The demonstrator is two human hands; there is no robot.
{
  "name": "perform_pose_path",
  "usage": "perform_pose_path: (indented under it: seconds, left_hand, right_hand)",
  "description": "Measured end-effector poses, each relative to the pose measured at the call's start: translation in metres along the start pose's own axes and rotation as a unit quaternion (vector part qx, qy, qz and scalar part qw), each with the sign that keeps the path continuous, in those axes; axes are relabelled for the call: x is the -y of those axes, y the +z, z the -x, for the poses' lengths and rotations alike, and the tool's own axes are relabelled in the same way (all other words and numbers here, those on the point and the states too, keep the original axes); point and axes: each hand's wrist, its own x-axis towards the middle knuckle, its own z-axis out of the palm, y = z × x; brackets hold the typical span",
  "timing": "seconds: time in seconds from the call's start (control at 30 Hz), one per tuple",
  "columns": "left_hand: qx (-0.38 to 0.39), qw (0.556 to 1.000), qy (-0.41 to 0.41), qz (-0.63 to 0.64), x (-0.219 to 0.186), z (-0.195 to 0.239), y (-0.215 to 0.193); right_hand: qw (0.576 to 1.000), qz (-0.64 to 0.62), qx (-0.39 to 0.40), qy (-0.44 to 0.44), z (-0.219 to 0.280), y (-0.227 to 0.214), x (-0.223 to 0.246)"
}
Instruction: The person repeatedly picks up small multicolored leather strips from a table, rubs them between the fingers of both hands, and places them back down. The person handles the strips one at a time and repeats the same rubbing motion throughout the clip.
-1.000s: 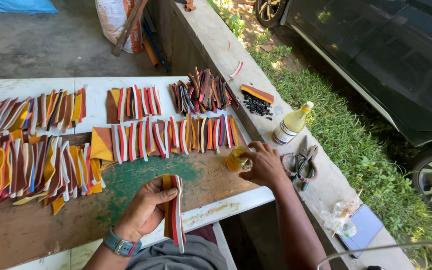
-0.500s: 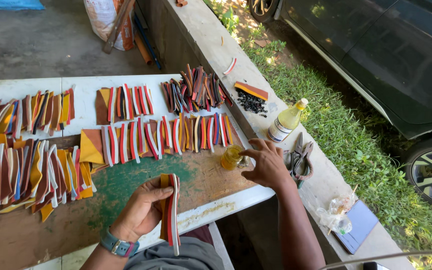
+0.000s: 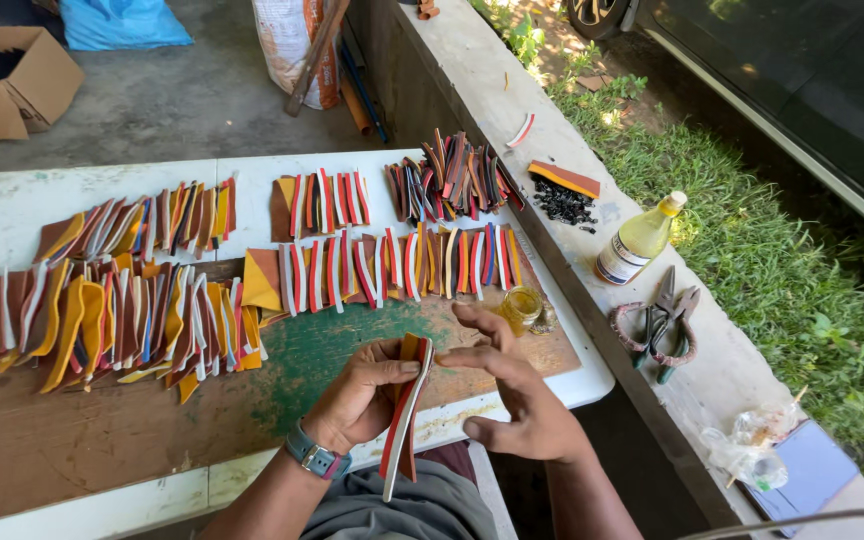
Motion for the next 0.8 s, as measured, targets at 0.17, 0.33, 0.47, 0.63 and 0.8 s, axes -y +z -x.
perform_pose_path:
  seconds: [0.17, 0.33, 0.47, 0.63, 0.8]
  left_hand:
    - [-0.043, 0.999, -0.003, -0.014, -0.001, 0.003, 0.003]
    - [-0.026, 1.000, 0.010, 0.008, -0.003, 0.003, 0.000]
    - [0.009, 1.000, 0.021, 0.019, -0.004, 0.007, 0.001]
    - [0.001, 1.000, 0.024, 0.011, -0.006, 0.010, 0.006]
    - [-0.046, 0.995, 0.088, -0.022, -0.009, 0.004, 0.007]
  right_hand:
    - [0.995, 0.082, -0.048, 0.017, -0.014, 0.003, 0.005]
    - [0.991, 0.133, 0.005, 0.005, 0.002, 0.015, 0.009]
    - [0.978, 0.207, -0.016, 0.005, 0.009, 0.024, 0.007]
    - [0.983, 0.175, -0.061, 0.001, 0.007, 0.025, 0.006]
    - [0.987, 0.140, -0.072, -0.031, 0.017, 0.040, 0.007]
